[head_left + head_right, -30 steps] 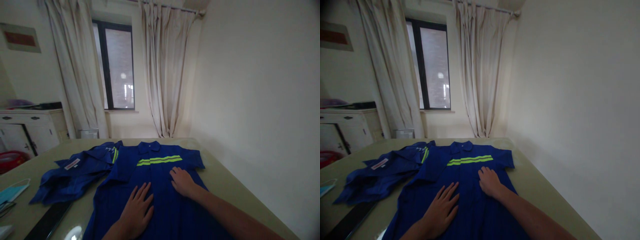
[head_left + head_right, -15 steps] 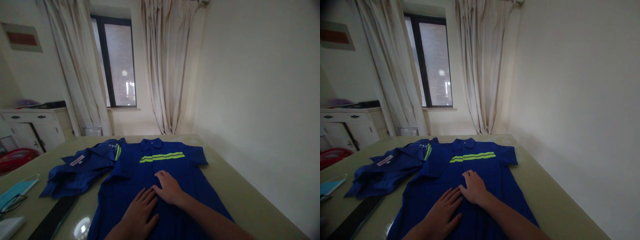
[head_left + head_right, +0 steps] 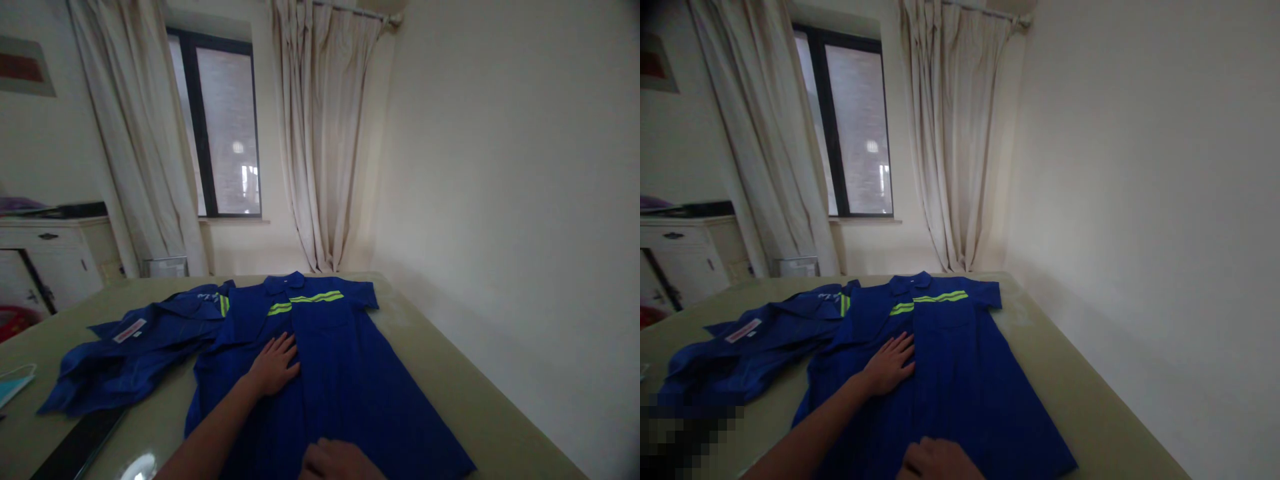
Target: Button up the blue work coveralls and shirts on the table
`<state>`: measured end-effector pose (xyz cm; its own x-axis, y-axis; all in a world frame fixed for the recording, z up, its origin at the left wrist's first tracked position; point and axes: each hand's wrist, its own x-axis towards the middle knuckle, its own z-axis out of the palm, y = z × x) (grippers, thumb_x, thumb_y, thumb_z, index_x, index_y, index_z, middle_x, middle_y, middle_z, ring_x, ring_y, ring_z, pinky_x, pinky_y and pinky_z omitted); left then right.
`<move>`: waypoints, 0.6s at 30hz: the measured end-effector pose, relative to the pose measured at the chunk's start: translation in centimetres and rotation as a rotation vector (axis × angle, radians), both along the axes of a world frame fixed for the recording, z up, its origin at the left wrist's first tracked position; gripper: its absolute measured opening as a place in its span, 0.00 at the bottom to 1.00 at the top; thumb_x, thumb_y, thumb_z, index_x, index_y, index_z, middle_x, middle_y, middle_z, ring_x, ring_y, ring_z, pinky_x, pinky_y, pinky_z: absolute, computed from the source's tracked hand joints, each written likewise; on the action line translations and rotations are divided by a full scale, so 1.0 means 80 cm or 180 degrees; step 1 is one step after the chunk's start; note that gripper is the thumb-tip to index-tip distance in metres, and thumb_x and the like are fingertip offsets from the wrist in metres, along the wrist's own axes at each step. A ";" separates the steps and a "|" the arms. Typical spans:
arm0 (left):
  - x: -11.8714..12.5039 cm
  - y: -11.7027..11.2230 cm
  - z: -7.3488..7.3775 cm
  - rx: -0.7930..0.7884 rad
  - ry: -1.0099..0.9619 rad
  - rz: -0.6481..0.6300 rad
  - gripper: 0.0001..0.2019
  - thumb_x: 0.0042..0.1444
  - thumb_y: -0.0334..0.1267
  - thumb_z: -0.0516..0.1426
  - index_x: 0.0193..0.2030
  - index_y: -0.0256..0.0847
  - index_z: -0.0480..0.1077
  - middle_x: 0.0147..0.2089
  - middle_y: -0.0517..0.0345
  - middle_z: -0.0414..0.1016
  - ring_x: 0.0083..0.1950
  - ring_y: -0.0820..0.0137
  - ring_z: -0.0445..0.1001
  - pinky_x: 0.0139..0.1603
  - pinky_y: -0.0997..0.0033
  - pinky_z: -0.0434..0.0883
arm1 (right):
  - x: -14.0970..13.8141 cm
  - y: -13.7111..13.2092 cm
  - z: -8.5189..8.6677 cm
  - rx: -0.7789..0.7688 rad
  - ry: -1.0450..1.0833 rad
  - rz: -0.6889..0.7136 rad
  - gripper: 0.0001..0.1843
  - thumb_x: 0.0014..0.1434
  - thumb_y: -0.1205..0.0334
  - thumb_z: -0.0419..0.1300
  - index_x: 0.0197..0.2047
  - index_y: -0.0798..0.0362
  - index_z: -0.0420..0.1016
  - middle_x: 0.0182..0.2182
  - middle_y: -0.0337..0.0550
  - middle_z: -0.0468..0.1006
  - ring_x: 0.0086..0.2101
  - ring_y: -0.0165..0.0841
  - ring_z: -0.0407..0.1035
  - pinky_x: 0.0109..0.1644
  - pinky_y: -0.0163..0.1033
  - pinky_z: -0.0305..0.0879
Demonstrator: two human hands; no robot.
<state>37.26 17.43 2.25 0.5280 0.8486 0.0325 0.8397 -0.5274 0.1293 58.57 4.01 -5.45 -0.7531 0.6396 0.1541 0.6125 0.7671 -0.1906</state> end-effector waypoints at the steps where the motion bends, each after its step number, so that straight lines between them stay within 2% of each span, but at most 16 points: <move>1: 0.006 0.006 0.004 0.0063 0.0071 0.0157 0.28 0.69 0.52 0.47 0.73 0.51 0.59 0.77 0.53 0.54 0.78 0.53 0.50 0.73 0.45 0.54 | 0.000 0.004 0.017 0.0100 -0.0067 -0.0052 0.12 0.60 0.47 0.65 0.40 0.45 0.72 0.37 0.38 0.78 0.32 0.35 0.70 0.27 0.34 0.57; 4: 0.028 0.008 0.014 0.0283 0.0182 0.0582 0.24 0.69 0.45 0.48 0.70 0.48 0.64 0.75 0.49 0.59 0.75 0.51 0.56 0.69 0.44 0.59 | -0.003 0.008 0.074 -0.0040 -0.0040 -0.0512 0.21 0.50 0.43 0.70 0.36 0.49 0.71 0.39 0.43 0.77 0.38 0.39 0.70 0.33 0.35 0.62; 5: 0.035 0.002 0.016 0.0333 0.0180 0.0647 0.24 0.69 0.41 0.47 0.69 0.47 0.64 0.74 0.47 0.60 0.73 0.51 0.59 0.67 0.44 0.62 | -0.004 0.007 0.089 -0.0165 0.0052 -0.0688 0.22 0.49 0.43 0.71 0.36 0.49 0.70 0.39 0.43 0.76 0.38 0.39 0.70 0.35 0.36 0.63; 7: 0.047 -0.019 0.017 0.0383 0.0178 0.0703 0.25 0.68 0.34 0.45 0.70 0.43 0.64 0.74 0.44 0.61 0.70 0.50 0.63 0.63 0.42 0.66 | -0.005 0.004 0.107 -0.0388 0.0289 -0.0945 0.16 0.52 0.49 0.68 0.35 0.50 0.70 0.38 0.42 0.75 0.38 0.38 0.70 0.39 0.37 0.63; 9: 0.055 -0.052 0.014 0.0302 0.0200 0.0792 0.28 0.64 0.29 0.45 0.71 0.41 0.63 0.74 0.42 0.60 0.69 0.47 0.64 0.60 0.37 0.67 | -0.001 0.003 0.114 -0.0579 0.0645 -0.1069 0.09 0.54 0.58 0.65 0.33 0.51 0.69 0.36 0.41 0.75 0.38 0.36 0.70 0.41 0.37 0.62; 11: 0.056 -0.092 0.009 0.0093 0.0115 0.0855 0.30 0.62 0.29 0.47 0.71 0.42 0.62 0.74 0.42 0.60 0.70 0.44 0.62 0.61 0.30 0.65 | 0.008 0.005 0.115 -0.0868 0.1171 -0.1158 0.05 0.55 0.63 0.62 0.32 0.51 0.68 0.33 0.39 0.75 0.36 0.34 0.69 0.40 0.36 0.61; 15: 0.053 -0.159 0.007 -0.0347 -0.0642 0.0382 0.26 0.64 0.46 0.51 0.68 0.49 0.65 0.70 0.47 0.66 0.69 0.47 0.66 0.67 0.32 0.61 | 0.030 0.018 0.113 -0.1721 0.2254 -0.1114 0.07 0.57 0.59 0.62 0.33 0.51 0.70 0.28 0.35 0.72 0.31 0.32 0.67 0.35 0.35 0.60; 18: 0.055 -0.175 0.018 -0.0596 -0.1025 0.0182 0.29 0.60 0.49 0.57 0.68 0.54 0.64 0.70 0.50 0.67 0.69 0.48 0.65 0.72 0.30 0.53 | 0.036 0.026 0.111 -0.2021 0.2782 -0.1046 0.10 0.55 0.56 0.64 0.33 0.52 0.70 0.29 0.36 0.72 0.32 0.33 0.68 0.37 0.35 0.62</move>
